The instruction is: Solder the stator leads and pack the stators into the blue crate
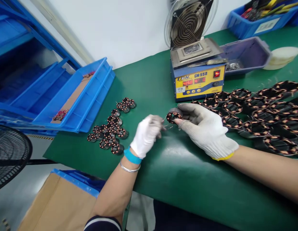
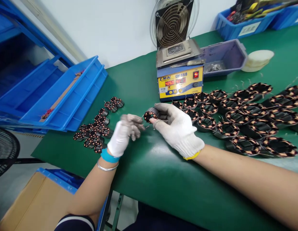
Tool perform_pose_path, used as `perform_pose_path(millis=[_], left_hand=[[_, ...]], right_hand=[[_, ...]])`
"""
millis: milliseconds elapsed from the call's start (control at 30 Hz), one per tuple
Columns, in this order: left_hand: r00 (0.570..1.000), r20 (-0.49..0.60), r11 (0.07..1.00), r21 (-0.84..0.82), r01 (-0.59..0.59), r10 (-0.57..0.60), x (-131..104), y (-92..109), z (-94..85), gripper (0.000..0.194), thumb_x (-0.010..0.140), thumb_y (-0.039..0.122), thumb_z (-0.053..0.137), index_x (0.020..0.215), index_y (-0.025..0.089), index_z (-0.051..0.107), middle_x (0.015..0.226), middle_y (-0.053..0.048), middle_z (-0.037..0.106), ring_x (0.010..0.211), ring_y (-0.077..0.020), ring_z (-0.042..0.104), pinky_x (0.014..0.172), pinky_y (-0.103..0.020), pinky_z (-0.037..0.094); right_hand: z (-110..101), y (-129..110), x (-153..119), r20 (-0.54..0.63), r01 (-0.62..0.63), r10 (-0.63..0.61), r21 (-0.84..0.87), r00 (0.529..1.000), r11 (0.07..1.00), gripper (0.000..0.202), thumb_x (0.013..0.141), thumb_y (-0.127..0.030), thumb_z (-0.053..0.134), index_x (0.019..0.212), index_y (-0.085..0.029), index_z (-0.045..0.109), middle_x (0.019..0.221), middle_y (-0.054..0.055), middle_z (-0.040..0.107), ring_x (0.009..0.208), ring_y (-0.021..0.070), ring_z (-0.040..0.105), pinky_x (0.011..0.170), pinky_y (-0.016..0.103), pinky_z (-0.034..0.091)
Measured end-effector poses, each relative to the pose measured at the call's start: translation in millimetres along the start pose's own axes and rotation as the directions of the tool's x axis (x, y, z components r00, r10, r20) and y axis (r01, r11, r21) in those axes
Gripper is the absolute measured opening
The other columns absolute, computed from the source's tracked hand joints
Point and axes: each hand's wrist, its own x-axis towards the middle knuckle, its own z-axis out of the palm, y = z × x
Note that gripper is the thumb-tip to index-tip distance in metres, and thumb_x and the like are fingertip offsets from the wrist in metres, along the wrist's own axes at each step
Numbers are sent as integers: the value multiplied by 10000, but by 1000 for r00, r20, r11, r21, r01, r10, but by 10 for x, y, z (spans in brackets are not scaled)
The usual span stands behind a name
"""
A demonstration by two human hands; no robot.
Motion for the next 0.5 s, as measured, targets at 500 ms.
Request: perform_pose_path(millis=[500], left_hand=[[996, 73, 999, 6, -46, 45, 73, -117, 74, 372, 715, 538, 700, 724, 178, 607, 609, -6, 645, 469, -104, 520, 462, -230, 443]], right_hand=[[-341, -508, 570, -131, 241, -309, -375, 942, 895, 474, 755, -289, 757, 1206, -157, 695, 1081, 83, 709, 937, 197, 680, 913, 365, 568]])
